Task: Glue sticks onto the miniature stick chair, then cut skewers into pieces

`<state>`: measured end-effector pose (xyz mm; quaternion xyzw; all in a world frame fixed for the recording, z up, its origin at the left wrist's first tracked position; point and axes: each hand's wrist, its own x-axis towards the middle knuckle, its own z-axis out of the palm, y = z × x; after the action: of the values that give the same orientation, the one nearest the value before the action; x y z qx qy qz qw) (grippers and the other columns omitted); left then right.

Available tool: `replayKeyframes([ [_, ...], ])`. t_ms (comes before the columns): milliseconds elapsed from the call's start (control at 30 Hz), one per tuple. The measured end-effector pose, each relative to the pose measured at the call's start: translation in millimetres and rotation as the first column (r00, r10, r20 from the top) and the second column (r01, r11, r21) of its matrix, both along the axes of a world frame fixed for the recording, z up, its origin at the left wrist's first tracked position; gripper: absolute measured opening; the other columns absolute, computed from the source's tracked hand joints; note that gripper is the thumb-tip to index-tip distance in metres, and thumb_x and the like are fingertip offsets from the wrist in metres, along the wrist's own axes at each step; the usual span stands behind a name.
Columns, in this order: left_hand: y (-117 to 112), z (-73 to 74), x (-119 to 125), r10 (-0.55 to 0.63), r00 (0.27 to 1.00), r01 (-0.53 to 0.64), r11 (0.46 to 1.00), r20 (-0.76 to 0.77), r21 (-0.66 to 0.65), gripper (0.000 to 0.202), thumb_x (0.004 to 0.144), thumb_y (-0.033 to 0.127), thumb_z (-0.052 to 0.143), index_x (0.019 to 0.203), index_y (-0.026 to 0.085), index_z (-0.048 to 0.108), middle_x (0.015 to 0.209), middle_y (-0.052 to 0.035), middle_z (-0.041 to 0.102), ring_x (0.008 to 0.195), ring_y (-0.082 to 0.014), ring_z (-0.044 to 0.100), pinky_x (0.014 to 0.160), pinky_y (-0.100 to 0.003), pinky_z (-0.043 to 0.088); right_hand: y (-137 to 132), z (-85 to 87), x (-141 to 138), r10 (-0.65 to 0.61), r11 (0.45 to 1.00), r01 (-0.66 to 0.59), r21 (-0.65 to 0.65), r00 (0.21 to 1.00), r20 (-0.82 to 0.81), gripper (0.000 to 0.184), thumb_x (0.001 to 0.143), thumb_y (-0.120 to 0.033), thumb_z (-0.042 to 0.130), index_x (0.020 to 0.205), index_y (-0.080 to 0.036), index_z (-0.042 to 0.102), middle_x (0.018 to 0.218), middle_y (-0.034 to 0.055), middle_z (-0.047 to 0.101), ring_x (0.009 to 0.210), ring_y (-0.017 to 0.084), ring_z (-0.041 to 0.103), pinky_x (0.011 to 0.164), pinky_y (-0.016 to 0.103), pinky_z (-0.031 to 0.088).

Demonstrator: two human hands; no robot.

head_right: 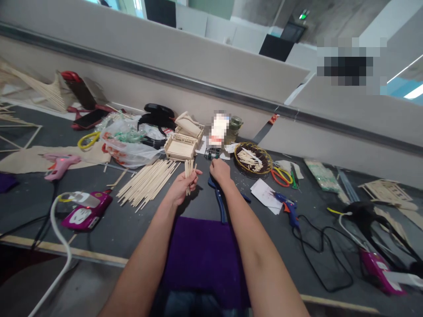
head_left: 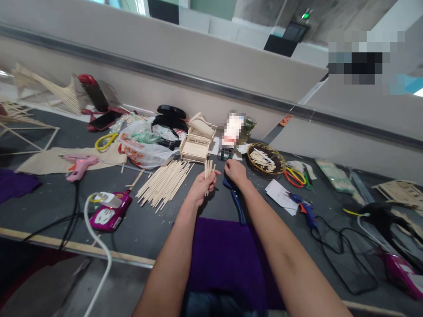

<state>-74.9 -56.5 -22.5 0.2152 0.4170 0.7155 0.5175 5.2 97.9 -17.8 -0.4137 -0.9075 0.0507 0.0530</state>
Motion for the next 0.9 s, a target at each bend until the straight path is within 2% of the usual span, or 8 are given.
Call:
replayKeyframes([
  [133,2.2,-0.9,0.8,0.022,1.000,-0.023,1.000,-0.015,-0.013,0.051,0.059,0.052,0.082,0.087,0.013,0.065,0.057,0.0059,0.047,0.041,-0.0020,0.035,0.041,-0.017,0.021,17.7,23.3,29.3,-0.205,0.977,0.211,-0.015,0.923,-0.326,0.016,0.085,-0.022,0.050,0.083,-0.018,0.065,0.091,0.0097,0.068,0.084,0.021,0.059,0.070,0.029,0.038],
  [233,3.7,-0.9,2.4,0.014,0.999,-0.014,1.000,-0.031,-0.013,0.053,0.058,0.054,0.082,0.087,0.013,0.065,0.057,0.0059,0.047,0.043,-0.0026,0.036,0.041,-0.017,0.022,41.9,40.2,61.3,-0.294,0.951,0.305,-0.037,0.867,-0.403,0.016,0.083,-0.022,0.048,0.074,-0.020,0.061,0.083,0.0094,0.066,0.078,0.022,0.056,0.071,0.033,0.037],
  [367,4.8,-0.8,5.9,-0.010,0.998,0.009,1.000,-0.057,-0.020,0.052,0.059,0.054,0.081,0.087,0.013,0.065,0.058,0.0051,0.047,0.046,-0.0039,0.038,0.044,-0.018,0.026,73.2,53.6,103.4,-0.383,0.922,0.358,-0.147,0.790,-0.480,0.017,0.071,-0.019,0.060,0.056,-0.023,0.054,0.064,0.0058,0.060,0.070,0.022,0.054,0.071,0.037,0.039],
  [500,8.4,-2.3,13.6,-0.032,0.995,0.034,0.999,-0.097,0.018,0.049,0.061,0.055,0.080,0.082,0.014,0.063,0.060,0.0045,0.048,0.051,-0.0052,0.041,0.050,-0.019,0.032,73.4,56.2,129.8,-0.408,0.910,0.351,-0.221,0.657,-0.634,0.012,0.074,-0.028,0.056,0.063,-0.023,0.057,0.066,0.0064,0.063,0.059,0.019,0.053,0.065,0.037,0.042],
  [600,12.3,-5.1,20.2,-0.053,0.990,0.059,0.997,-0.132,0.040,0.049,0.062,0.055,0.079,0.082,0.014,0.061,0.063,0.0035,0.052,0.056,-0.0068,0.046,0.056,-0.020,0.036,43.4,49.5,129.6,-0.391,0.920,0.263,-0.291,0.555,-0.734,0.022,0.080,-0.039,0.050,0.076,-0.021,0.062,0.076,0.0073,0.068,0.054,0.015,0.051,0.056,0.031,0.042],
  [633,13.2,-6.1,21.8,-0.065,0.987,0.071,0.997,-0.149,0.038,0.049,0.061,0.055,0.080,0.083,0.014,0.061,0.064,0.0030,0.054,0.058,-0.0075,0.048,0.058,-0.021,0.038,29.4,45.6,125.4,-0.394,0.917,0.146,-0.371,0.477,-0.786,0.024,0.079,-0.041,0.053,0.082,-0.019,0.064,0.080,0.0084,0.069,0.055,0.014,0.052,0.054,0.029,0.042],
  [733,13.1,-8.0,23.8,-0.085,0.973,0.093,0.995,-0.216,0.030,0.050,0.061,0.054,0.080,0.084,0.014,0.060,0.068,0.0018,0.057,0.063,-0.0091,0.051,0.062,-0.022,0.039,-13.9,30.7,104.9,-0.388,0.892,-0.013,-0.452,0.492,-0.780,0.036,0.075,-0.048,0.060,0.092,-0.017,0.068,0.081,0.0078,0.071,0.062,0.016,0.059,0.050,0.026,0.042],
  [900,6.8,-4.7,24.2,-0.134,0.936,0.151,0.988,-0.326,0.026,0.048,0.068,0.058,0.073,0.083,0.015,0.057,0.067,0.0013,0.056,0.062,-0.0105,0.051,0.060,-0.023,0.037,-58.9,10.3,73.8,-0.267,0.760,-0.410,-0.504,0.509,-0.818,0.040,0.073,-0.044,0.070,0.106,-0.021,0.070,0.111,0.0084,0.071,0.103,0.022,0.064,0.090,0.038,0.050],
])
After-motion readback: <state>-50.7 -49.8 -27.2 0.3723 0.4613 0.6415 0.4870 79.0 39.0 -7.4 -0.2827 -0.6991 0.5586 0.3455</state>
